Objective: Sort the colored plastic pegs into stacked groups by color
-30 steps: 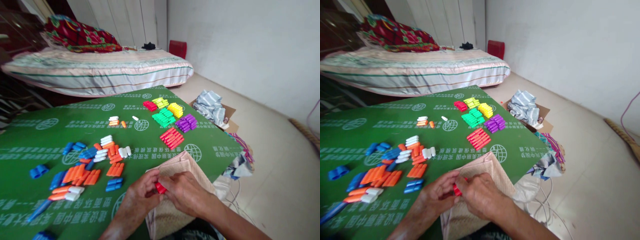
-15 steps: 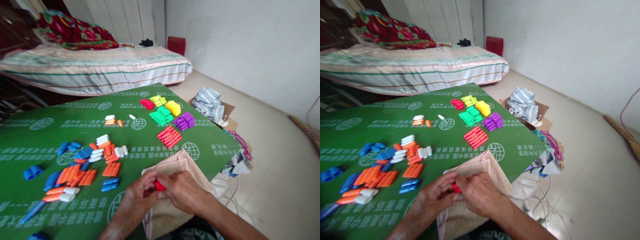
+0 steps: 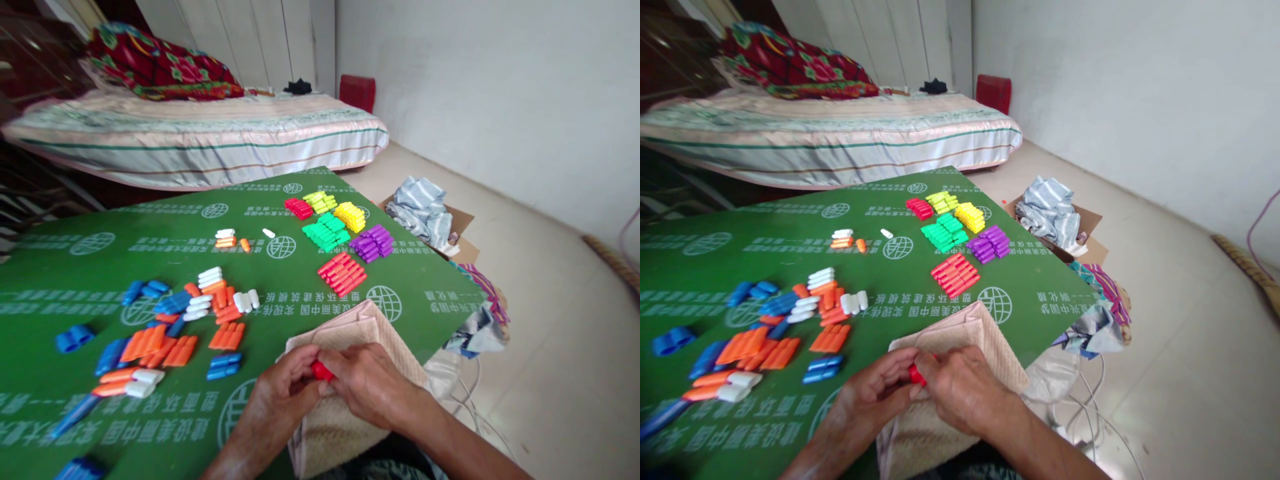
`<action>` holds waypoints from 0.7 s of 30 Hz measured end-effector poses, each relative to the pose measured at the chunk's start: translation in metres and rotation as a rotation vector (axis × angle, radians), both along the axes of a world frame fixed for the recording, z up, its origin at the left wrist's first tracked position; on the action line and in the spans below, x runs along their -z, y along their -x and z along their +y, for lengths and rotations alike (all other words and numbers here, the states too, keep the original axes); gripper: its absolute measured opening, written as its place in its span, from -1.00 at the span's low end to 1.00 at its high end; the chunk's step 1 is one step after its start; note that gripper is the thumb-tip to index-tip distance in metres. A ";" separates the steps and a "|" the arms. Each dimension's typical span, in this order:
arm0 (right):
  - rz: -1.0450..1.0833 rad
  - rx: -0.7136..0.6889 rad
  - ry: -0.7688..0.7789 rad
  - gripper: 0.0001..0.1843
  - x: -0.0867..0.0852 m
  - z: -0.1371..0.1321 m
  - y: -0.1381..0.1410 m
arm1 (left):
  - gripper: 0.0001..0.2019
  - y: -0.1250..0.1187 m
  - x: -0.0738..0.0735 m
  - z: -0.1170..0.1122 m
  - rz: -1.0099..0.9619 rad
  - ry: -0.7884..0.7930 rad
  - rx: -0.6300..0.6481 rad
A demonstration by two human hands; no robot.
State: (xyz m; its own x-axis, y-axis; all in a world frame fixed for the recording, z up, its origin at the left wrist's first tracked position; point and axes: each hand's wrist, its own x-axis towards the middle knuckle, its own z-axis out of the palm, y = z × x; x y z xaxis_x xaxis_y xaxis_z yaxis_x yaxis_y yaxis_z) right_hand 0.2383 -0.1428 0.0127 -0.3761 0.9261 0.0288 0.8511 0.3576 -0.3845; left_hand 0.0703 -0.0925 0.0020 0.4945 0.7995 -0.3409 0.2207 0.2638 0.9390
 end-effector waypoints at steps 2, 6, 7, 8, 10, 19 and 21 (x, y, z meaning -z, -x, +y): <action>0.000 0.000 0.013 -0.67 -0.001 0.000 0.000 | -0.60 0.000 0.000 -0.001 -0.010 0.006 0.009; -0.003 0.006 0.035 -0.67 -0.003 0.001 0.000 | -0.58 0.000 0.002 -0.002 -0.006 0.016 0.007; -0.003 0.005 0.035 -0.67 -0.004 0.001 0.000 | -0.58 0.001 0.002 -0.002 -0.002 0.015 0.002; -0.001 0.003 0.032 -0.66 -0.004 0.001 0.000 | -0.59 0.001 0.002 -0.002 0.000 0.012 -0.002; 0.010 0.000 0.021 -0.66 -0.003 0.000 0.000 | -0.61 0.001 0.002 -0.002 -0.005 0.008 -0.001; 0.009 0.000 0.014 -0.68 0.001 0.000 0.000 | -0.62 0.001 0.004 -0.001 -0.003 -0.016 0.017; 0.008 0.003 0.019 -0.67 0.001 0.001 0.001 | -0.60 0.001 0.005 -0.001 0.007 -0.019 0.014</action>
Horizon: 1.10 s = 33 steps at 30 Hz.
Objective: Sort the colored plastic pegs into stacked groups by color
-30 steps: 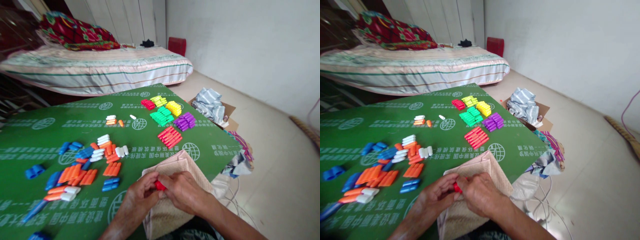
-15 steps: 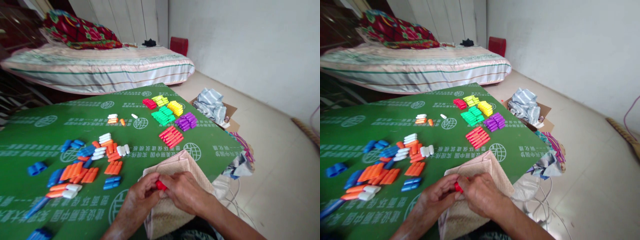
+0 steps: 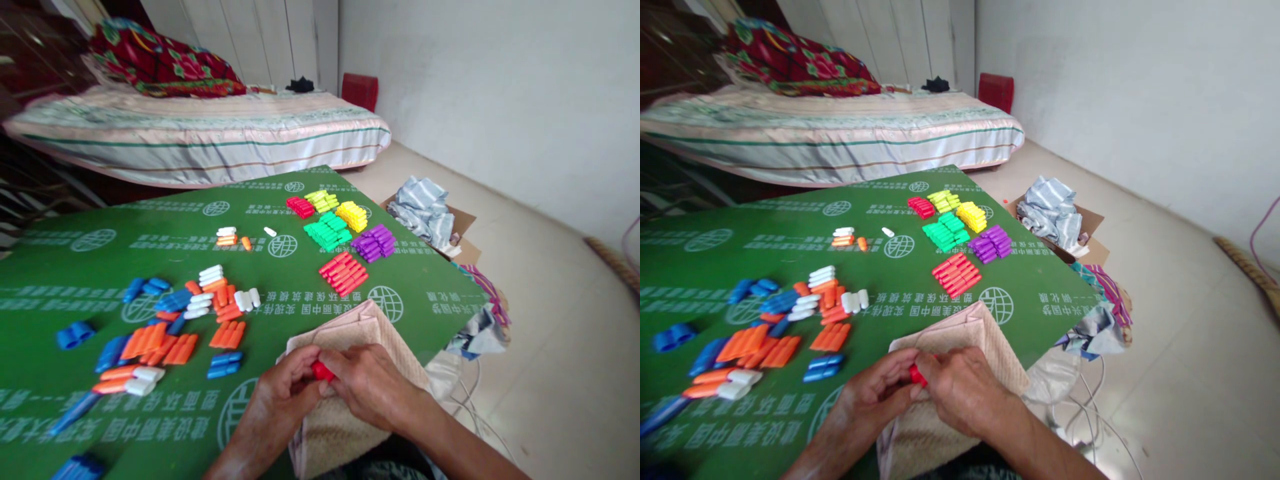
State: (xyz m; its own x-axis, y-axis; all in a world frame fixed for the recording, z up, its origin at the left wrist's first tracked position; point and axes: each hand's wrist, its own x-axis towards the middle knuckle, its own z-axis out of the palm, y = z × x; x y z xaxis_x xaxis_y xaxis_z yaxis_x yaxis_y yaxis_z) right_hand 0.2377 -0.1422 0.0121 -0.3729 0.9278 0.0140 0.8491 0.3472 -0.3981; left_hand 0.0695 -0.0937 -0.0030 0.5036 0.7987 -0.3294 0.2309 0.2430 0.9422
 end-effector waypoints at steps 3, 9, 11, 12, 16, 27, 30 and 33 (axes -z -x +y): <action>0.012 0.004 -0.007 -0.66 0.000 0.000 0.000 | -0.60 0.000 0.000 0.000 0.012 -0.003 -0.016; 0.034 0.010 -0.020 -0.66 0.003 0.000 0.000 | -0.64 0.000 -0.001 -0.001 -0.008 -0.002 -0.027; 0.036 0.011 -0.024 -0.66 0.002 0.000 0.001 | -0.63 0.000 -0.001 -0.001 -0.006 -0.008 -0.031; 0.034 0.012 -0.025 -0.66 0.002 0.000 0.001 | -0.63 0.000 0.000 -0.001 -0.003 -0.010 -0.034; 0.014 0.011 -0.017 -0.68 0.001 0.000 0.001 | -0.62 0.001 0.000 -0.002 -0.004 -0.012 -0.047; 0.006 0.014 -0.025 -0.71 0.001 0.000 0.001 | -0.64 0.001 0.001 -0.002 -0.013 -0.040 -0.020; 0.014 0.014 -0.030 -0.70 0.001 0.000 0.001 | -0.63 0.002 0.002 -0.003 0.001 -0.039 -0.019; 0.037 0.013 -0.048 -0.70 0.002 0.000 0.001 | -0.61 0.002 0.003 -0.003 0.008 -0.033 -0.023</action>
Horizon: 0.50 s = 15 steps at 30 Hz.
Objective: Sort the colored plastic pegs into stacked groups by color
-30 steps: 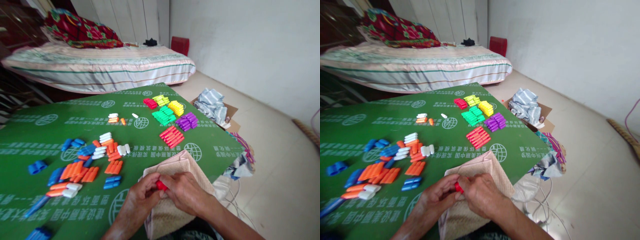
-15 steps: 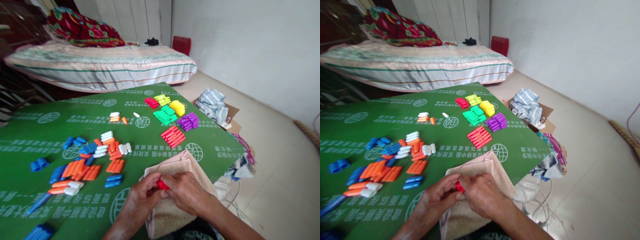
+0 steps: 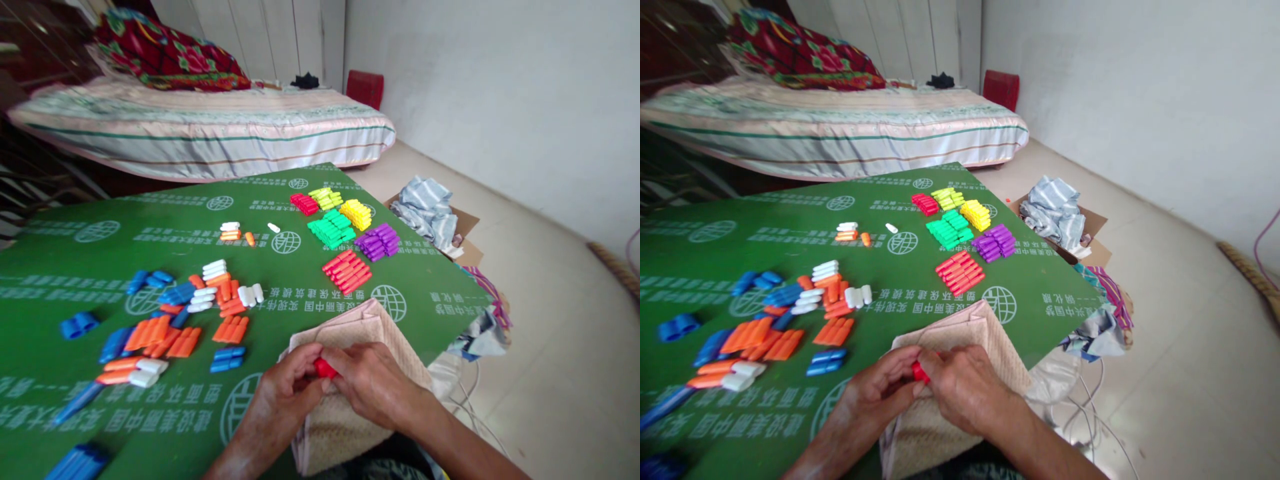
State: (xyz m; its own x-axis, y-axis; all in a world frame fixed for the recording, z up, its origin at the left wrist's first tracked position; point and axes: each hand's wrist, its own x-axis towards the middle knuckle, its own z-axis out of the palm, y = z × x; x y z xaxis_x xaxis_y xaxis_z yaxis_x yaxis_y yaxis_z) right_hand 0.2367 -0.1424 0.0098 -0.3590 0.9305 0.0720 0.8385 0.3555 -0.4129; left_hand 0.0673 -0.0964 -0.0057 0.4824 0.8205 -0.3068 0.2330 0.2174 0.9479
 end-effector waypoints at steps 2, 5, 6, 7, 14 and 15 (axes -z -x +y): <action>0.008 0.002 -0.006 -0.69 0.001 0.000 0.000 | -0.61 0.000 -0.001 0.000 0.001 0.005 -0.001; 0.004 0.006 -0.002 -0.68 0.002 0.000 0.000 | -0.62 -0.001 -0.002 -0.001 0.004 0.000 -0.008; 0.005 0.006 0.000 -0.68 0.002 0.000 -0.001 | -0.63 -0.001 -0.002 -0.001 0.004 -0.005 -0.010; 0.008 0.006 0.001 -0.68 0.002 0.000 -0.001 | -0.63 -0.001 -0.002 -0.001 0.002 -0.008 -0.012; 0.012 0.000 0.019 -0.69 0.002 0.000 0.000 | -0.62 0.001 0.004 -0.001 -0.005 -0.003 -0.004; 0.013 0.001 0.017 -0.69 0.003 0.000 0.000 | -0.61 0.001 0.004 -0.001 -0.007 -0.003 -0.005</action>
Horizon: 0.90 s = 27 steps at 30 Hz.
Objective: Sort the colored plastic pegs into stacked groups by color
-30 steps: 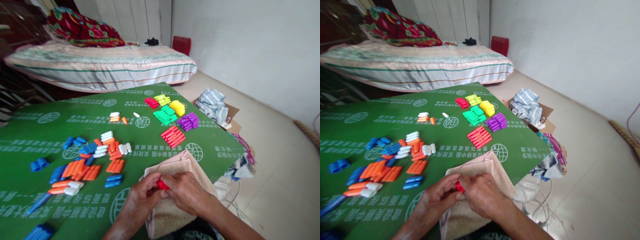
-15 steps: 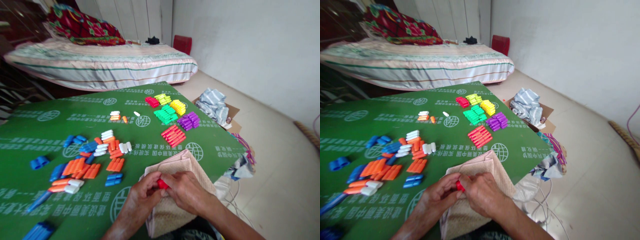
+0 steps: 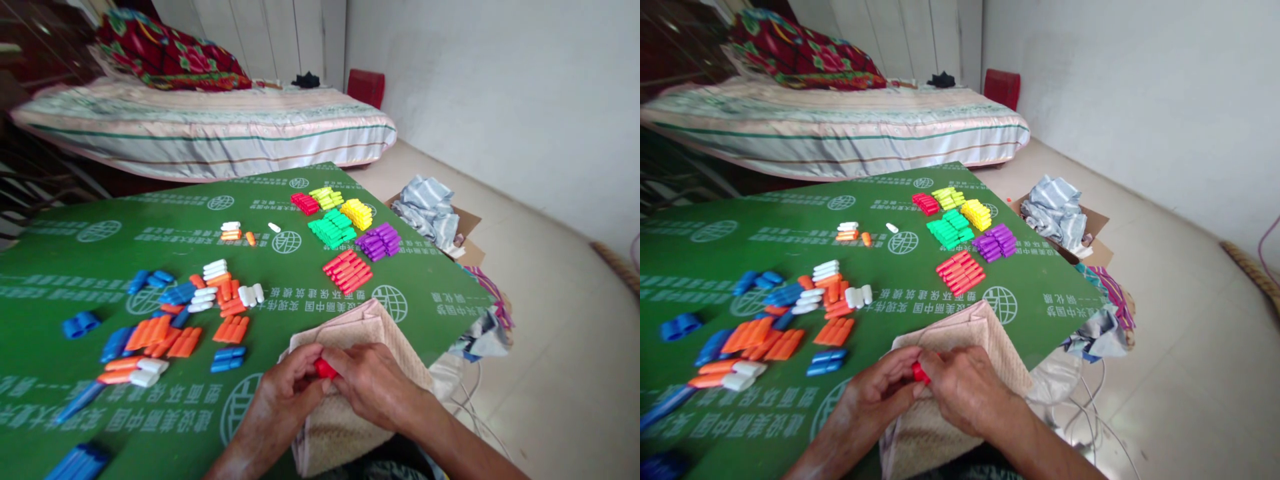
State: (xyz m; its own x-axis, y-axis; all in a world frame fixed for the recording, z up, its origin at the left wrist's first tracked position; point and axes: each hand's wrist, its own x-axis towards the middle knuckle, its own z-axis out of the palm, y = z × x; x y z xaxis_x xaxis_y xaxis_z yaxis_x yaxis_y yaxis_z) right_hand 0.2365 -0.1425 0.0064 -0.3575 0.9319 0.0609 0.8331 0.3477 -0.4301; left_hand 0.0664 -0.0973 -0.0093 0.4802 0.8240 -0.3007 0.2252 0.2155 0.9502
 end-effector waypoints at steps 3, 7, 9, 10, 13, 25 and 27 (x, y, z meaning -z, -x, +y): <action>0.012 -0.007 -0.009 -0.72 0.001 0.000 -0.001 | -0.63 0.000 -0.003 0.000 0.007 -0.014 -0.008; 0.012 -0.018 -0.026 -0.78 -0.007 0.006 -0.013 | -0.66 0.000 -0.009 -0.002 0.026 -0.033 -0.008; -0.045 0.025 -0.022 -0.79 -0.015 0.015 -0.026 | -0.67 0.002 -0.011 -0.003 0.043 -0.028 -0.015; -0.088 0.064 -0.014 -0.79 -0.020 0.020 -0.034 | -0.67 0.003 -0.011 -0.003 0.050 -0.028 -0.013; -0.222 0.195 0.017 -0.73 -0.032 0.044 -0.060 | -0.69 0.005 -0.009 -0.006 0.072 -0.047 0.001; -0.453 0.159 0.052 -0.78 -0.046 0.128 -0.101 | -0.69 0.011 0.008 -0.011 0.079 -0.130 -0.006; -0.464 0.128 0.067 -0.79 -0.046 0.132 -0.100 | -0.69 0.013 0.010 -0.010 0.075 -0.132 0.008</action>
